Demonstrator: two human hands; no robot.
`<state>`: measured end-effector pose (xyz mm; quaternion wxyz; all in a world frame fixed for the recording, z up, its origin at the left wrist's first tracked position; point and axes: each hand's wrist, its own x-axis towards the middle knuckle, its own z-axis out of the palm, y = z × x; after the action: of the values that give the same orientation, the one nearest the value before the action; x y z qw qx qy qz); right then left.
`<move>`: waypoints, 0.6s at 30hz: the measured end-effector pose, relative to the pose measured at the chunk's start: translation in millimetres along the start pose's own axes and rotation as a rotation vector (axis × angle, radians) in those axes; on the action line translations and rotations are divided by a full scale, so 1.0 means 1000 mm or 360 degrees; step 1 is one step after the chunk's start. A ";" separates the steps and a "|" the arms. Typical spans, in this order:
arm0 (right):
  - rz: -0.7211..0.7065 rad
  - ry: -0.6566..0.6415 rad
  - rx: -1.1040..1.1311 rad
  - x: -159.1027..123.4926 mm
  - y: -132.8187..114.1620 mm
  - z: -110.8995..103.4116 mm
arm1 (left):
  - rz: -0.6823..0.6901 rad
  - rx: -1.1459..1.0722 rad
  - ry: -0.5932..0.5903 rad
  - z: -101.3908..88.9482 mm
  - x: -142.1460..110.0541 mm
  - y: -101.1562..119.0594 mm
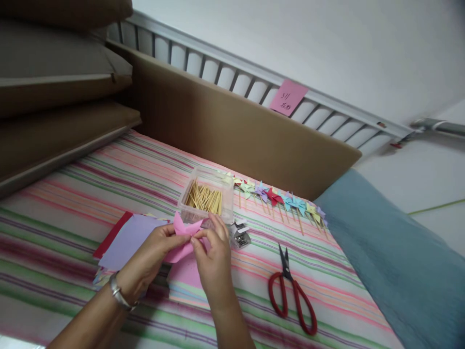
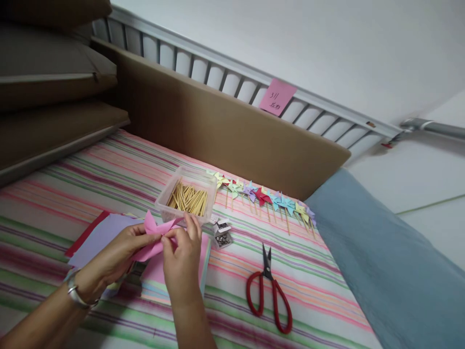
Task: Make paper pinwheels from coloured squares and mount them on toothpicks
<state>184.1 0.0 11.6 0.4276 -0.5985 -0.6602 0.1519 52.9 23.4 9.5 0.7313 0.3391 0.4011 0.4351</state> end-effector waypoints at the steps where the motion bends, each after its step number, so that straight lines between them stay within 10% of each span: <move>1: -0.0004 0.0011 0.0001 0.000 0.000 0.000 | 0.0001 0.0010 -0.0009 0.000 0.000 0.000; 11: 0.0033 0.0213 0.0115 0.001 -0.008 -0.007 | 0.0066 0.0006 0.0156 -0.002 0.001 0.002; 18: 0.0619 0.0053 0.0832 0.006 -0.006 -0.010 | 0.0131 0.0006 0.0228 -0.001 -0.003 0.004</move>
<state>188.3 0.5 24.0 0.5404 -0.5858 -0.4650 0.3854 50.2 22.5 13.1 0.6816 0.3247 0.4388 0.4872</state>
